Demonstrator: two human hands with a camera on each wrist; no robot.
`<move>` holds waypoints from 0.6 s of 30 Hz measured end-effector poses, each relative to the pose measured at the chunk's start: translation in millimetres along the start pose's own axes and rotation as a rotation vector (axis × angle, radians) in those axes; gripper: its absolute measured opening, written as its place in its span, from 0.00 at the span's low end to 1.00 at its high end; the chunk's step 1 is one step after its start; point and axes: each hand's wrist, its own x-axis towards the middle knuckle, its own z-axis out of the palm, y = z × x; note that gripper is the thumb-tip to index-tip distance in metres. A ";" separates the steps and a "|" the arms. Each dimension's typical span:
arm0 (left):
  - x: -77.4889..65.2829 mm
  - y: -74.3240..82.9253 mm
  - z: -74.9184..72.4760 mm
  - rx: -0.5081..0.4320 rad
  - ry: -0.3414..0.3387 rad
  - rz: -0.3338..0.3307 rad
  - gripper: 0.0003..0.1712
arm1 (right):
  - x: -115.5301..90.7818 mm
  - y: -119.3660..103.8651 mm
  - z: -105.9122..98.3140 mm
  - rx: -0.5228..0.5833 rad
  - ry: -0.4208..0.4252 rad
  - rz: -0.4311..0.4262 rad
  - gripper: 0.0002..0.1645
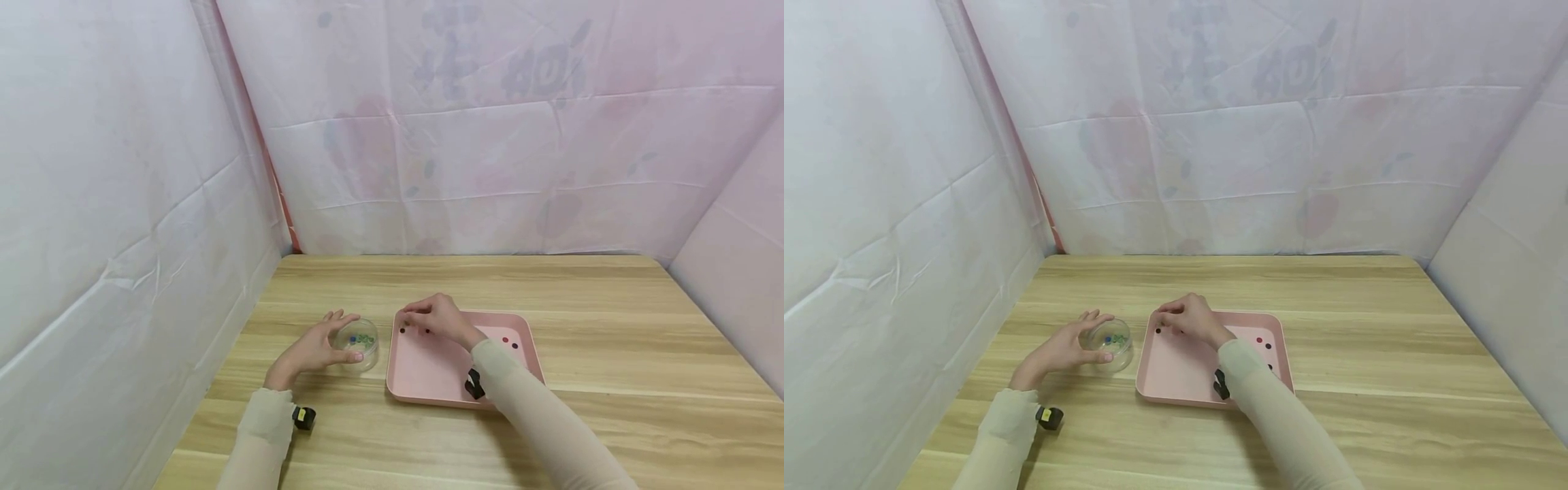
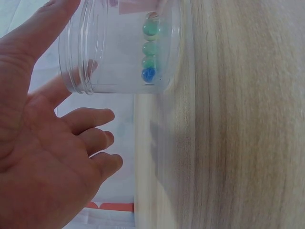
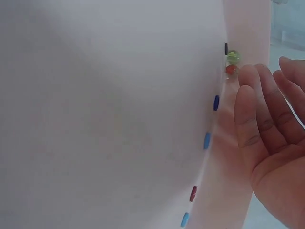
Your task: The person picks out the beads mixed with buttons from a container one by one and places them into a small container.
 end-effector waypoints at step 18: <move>0.2 -1.5 -0.3 -0.017 0.010 0.009 0.52 | -1.0 8.6 0.6 -0.012 -0.002 0.008 0.18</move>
